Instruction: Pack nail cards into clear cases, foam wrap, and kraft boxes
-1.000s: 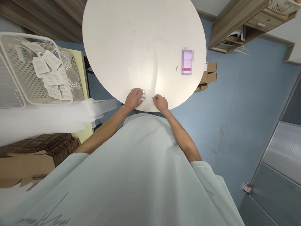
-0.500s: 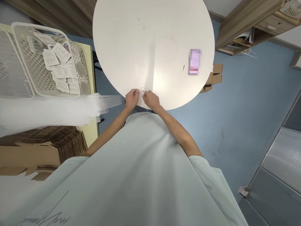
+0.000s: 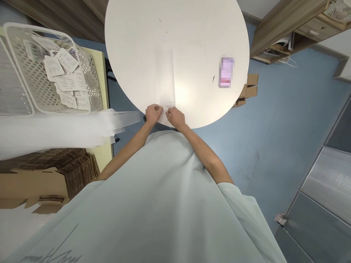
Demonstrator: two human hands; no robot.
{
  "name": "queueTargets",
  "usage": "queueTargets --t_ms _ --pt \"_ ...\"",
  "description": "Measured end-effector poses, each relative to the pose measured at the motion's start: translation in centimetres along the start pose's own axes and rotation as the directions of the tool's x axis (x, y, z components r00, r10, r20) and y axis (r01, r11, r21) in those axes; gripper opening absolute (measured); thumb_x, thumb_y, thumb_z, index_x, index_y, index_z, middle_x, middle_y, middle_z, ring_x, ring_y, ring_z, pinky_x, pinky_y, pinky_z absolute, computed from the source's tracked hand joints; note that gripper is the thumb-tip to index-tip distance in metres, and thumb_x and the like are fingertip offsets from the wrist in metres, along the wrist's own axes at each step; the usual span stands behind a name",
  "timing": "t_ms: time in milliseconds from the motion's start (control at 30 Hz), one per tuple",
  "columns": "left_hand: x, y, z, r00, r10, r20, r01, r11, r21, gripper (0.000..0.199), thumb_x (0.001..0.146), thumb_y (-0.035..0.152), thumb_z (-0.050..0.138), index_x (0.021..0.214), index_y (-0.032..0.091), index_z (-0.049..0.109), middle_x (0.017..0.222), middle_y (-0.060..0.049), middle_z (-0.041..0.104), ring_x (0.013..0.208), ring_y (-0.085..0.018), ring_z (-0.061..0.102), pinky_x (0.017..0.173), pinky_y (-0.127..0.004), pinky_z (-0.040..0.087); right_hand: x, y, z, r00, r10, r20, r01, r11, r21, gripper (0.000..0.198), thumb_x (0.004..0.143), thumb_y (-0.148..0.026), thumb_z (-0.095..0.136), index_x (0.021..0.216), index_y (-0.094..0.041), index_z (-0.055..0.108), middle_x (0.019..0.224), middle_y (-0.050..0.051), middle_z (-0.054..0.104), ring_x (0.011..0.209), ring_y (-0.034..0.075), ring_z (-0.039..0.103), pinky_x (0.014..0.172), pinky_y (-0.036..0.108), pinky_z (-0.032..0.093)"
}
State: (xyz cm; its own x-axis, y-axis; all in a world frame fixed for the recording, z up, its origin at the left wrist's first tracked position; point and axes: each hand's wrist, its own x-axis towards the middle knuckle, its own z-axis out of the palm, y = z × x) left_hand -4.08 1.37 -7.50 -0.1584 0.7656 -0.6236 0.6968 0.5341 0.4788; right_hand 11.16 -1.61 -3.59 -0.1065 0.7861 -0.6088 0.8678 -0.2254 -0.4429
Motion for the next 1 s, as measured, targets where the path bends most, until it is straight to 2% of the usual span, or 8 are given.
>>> queueTargets --t_ms 133,300,533,633,733,800,900,1000 --pt "0.3 0.0 0.6 1.000 -0.003 -0.004 0.003 1.000 0.009 0.021 0.104 0.031 0.061 0.110 0.023 0.080 0.121 -0.012 0.087 0.123 -0.032 0.078 0.109 -0.041 0.059 0.2 1.9 -0.9 0.989 0.134 -0.070 -0.128 0.988 0.083 0.024 0.118 -0.036 0.053 0.126 -0.023 0.072 0.134 0.014 0.077 0.116 0.032 0.074 0.101 0.044 0.061" --pt "0.5 -0.2 1.1 0.999 -0.012 -0.038 0.013 1.000 0.024 0.021 0.104 0.032 0.060 0.107 0.024 0.079 0.119 -0.014 0.086 0.122 -0.035 0.077 0.110 -0.047 0.059 0.8 3.1 -0.7 0.961 0.275 -0.005 -0.270 0.947 0.174 0.025 0.115 -0.040 0.062 0.131 -0.022 0.072 0.134 0.013 0.082 0.123 0.033 0.076 0.103 0.044 0.060" --pt "0.0 -0.4 1.8 0.995 -0.021 -0.100 0.028 0.997 0.068 0.020 0.108 0.036 0.058 0.101 0.025 0.073 0.117 -0.016 0.085 0.116 -0.038 0.077 0.109 -0.054 0.059 1.5 3.0 -0.1 0.961 0.277 0.012 -0.269 0.920 0.283 0.027 0.114 -0.043 0.064 0.123 -0.022 0.077 0.127 0.012 0.086 0.123 0.028 0.080 0.101 0.037 0.061" --pt "-0.3 -0.5 1.8 0.994 -0.036 -0.107 0.043 0.997 0.069 0.018 0.109 0.037 0.058 0.105 0.026 0.072 0.118 -0.016 0.084 0.117 -0.038 0.076 0.109 -0.055 0.059 1.7 3.1 0.0 0.963 0.269 0.022 -0.261 0.908 0.328 0.027 0.113 -0.043 0.064 0.122 -0.021 0.077 0.118 0.010 0.087 0.115 0.026 0.082 0.100 0.036 0.061" --pt "-0.6 -0.6 1.6 0.995 -0.019 -0.097 0.029 0.994 0.101 0.021 0.111 0.039 0.056 0.115 0.024 0.071 0.122 -0.017 0.081 0.120 -0.039 0.075 0.109 -0.057 0.059 1.8 3.2 0.0 0.964 0.266 0.026 -0.258 0.900 0.350 0.026 0.113 -0.043 0.064 0.120 -0.021 0.076 0.117 0.010 0.087 0.111 0.025 0.083 0.099 0.035 0.061" --pt "-0.8 -0.7 1.5 0.994 0.041 -0.101 -0.026 0.989 0.147 0.025 0.112 0.035 0.053 0.126 0.022 0.069 0.131 -0.019 0.077 0.124 -0.039 0.073 0.110 -0.056 0.059 1.8 3.2 -0.1 0.963 0.268 0.030 -0.261 0.897 0.357 0.025 0.113 -0.043 0.065 0.120 -0.022 0.076 0.119 0.010 0.087 0.109 0.025 0.083 0.097 0.035 0.062" --pt "-0.9 -0.8 1.3 0.966 0.248 -0.071 -0.228 0.950 0.215 0.033 0.113 0.027 0.049 0.140 0.020 0.065 0.149 -0.021 0.068 0.140 -0.037 0.067 0.119 -0.054 0.055 2.0 3.2 -0.1 0.960 0.277 0.038 -0.272 0.896 0.351 0.024 0.113 -0.043 0.065 0.119 -0.023 0.076 0.120 0.009 0.087 0.106 0.025 0.084 0.096 0.034 0.062" --pt "-1.1 -1.1 1.3 0.867 0.498 0.033 -0.493 0.844 0.212 0.042 0.114 0.024 0.044 0.150 0.020 0.064 0.168 -0.019 0.059 0.165 -0.035 0.049 0.135 -0.054 0.042 2.1 3.1 -0.1 0.959 0.280 0.040 -0.277 0.900 0.336 0.023 0.114 -0.042 0.065 0.119 -0.022 0.075 0.119 0.008 0.087 0.105 0.024 0.084 0.094 0.033 0.062"
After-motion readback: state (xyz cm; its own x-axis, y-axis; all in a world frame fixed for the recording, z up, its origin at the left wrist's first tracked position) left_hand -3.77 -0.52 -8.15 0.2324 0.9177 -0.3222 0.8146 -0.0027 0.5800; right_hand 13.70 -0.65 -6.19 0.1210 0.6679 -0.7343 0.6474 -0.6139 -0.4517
